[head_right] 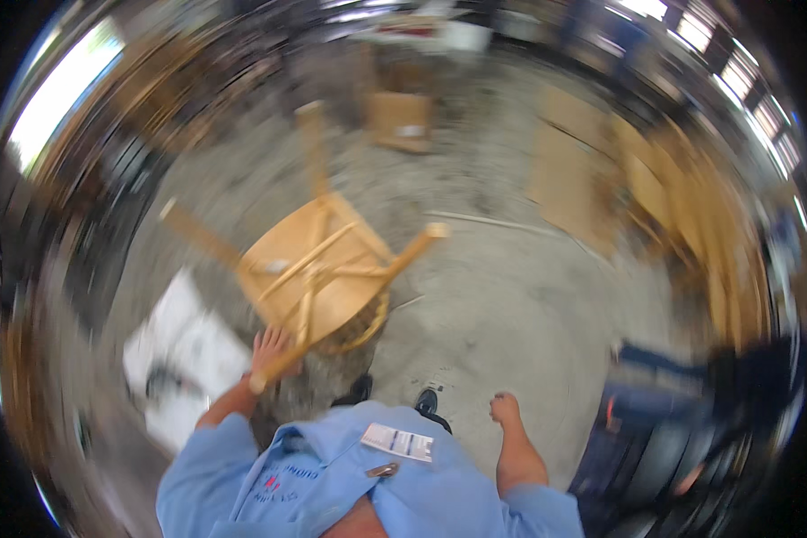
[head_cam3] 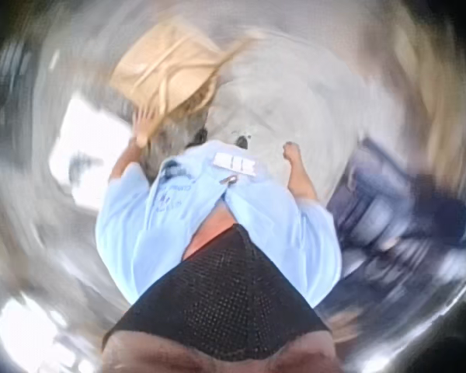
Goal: The person picks up wooden chairs, places them on a metal workbench, and uses a handheld rotary sander to smooth the legs and frame. The person then wipes the sanded areas with a cloth and moves the chairs to a staging area.
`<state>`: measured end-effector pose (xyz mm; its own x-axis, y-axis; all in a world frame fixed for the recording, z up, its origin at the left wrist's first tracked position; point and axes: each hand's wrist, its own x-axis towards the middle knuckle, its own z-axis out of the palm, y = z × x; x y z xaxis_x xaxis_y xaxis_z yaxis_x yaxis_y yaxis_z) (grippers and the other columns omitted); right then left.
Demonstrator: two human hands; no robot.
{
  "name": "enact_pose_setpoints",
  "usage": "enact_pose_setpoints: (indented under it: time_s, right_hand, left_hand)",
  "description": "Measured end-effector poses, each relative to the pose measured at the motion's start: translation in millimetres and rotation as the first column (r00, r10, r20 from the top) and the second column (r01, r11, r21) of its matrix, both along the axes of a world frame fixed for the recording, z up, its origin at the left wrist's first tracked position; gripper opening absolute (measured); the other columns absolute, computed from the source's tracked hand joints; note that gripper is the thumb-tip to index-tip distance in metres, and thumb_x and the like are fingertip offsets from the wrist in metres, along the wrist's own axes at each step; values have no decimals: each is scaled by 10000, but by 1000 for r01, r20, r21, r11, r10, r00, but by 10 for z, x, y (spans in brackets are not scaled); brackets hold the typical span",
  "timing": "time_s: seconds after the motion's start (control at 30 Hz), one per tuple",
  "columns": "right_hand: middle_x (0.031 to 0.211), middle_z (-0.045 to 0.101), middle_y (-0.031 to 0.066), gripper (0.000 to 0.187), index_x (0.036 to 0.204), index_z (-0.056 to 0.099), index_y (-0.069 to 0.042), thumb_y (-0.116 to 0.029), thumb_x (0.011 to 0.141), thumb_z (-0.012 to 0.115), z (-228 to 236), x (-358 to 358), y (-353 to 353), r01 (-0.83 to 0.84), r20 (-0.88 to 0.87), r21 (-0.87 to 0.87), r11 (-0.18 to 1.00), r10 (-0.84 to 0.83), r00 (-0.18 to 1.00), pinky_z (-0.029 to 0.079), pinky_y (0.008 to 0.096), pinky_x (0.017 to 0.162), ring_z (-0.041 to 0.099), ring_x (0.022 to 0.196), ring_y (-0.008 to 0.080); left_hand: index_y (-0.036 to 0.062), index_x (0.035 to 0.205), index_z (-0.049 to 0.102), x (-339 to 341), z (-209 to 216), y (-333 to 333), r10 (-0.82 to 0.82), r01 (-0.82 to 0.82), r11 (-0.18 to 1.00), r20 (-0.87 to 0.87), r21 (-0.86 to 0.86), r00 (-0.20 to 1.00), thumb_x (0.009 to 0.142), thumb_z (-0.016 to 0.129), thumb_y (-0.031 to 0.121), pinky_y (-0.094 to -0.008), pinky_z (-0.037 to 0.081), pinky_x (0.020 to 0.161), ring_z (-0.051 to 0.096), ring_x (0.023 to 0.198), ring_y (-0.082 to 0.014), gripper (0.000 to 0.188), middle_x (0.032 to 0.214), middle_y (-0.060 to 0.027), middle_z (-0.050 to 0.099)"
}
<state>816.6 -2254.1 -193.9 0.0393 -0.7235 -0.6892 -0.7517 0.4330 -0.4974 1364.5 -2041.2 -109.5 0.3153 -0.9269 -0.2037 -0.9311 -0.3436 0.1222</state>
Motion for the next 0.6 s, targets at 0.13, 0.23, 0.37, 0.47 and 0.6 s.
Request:
enact_pose_setpoints:
  time_s: [0.13, 0.23, 0.37, 0.47, 0.6]
  right_hand:
    - [765, 687, 185, 356, 1089, 664, -1, -142, 782, 552, -81, 127, 437, 204, -68, -19, 979, -205, 976, 535, 391, 581, 656, 569, 282]
    - [724, 683, 166, 338, 1068, 673, -11, -143, 786, 541, 41, 212, 772, 272, -95, 28, 962, -268, 959, 524, 386, 553, 644, 543, 275]
    - [863, 705, 189, 379, 1113, 674, -21, -164, 788, 543, 313, 436, 1143, 297, -94, 77, 952, -289, 953, 551, 398, 663, 691, 705, 299]
    - [1061, 685, 209, 405, 1135, 673, -25, -198, 790, 551, 398, 709, 1498, 295, -53, -64, 953, -298, 953, 535, 410, 837, 673, 964, 334]
    - [1174, 644, 214, 398, 1111, 681, -21, -226, 792, 558, 400, 731, 1934, 327, -29, -159, 931, -336, 941, 491, 415, 942, 606, 1112, 356]
  left_hand:
    - [138, 1282, 587, 228, 24, -412, -373, 398, 904, -170, 156, 912, 600, 709, 756, -591, 195, 1108, 485, 1256, -294, 929, 1198, -129, 616]
    - [148, 1279, 579, 279, -15, -726, -477, 545, 807, -293, 227, 828, 636, 715, 726, -491, 353, 1052, 582, 1132, -327, 875, 1127, -136, 646]
    - [140, 1302, 539, 230, -67, -1090, -553, 715, 588, -457, 379, 697, 693, 721, 678, -423, 491, 926, 613, 1088, -358, 833, 1129, -152, 663]
    - [121, 1339, 487, 89, -143, -1099, -397, 705, 673, -696, 223, 599, 705, 750, 610, -421, 519, 886, 626, 1087, -341, 842, 1133, -156, 673]
    - [47, 1080, 668, -391, -43, -1493, -374, 513, 854, -586, 84, 719, 733, 779, 458, -375, 533, 836, 685, 951, -290, 549, 958, -163, 715]
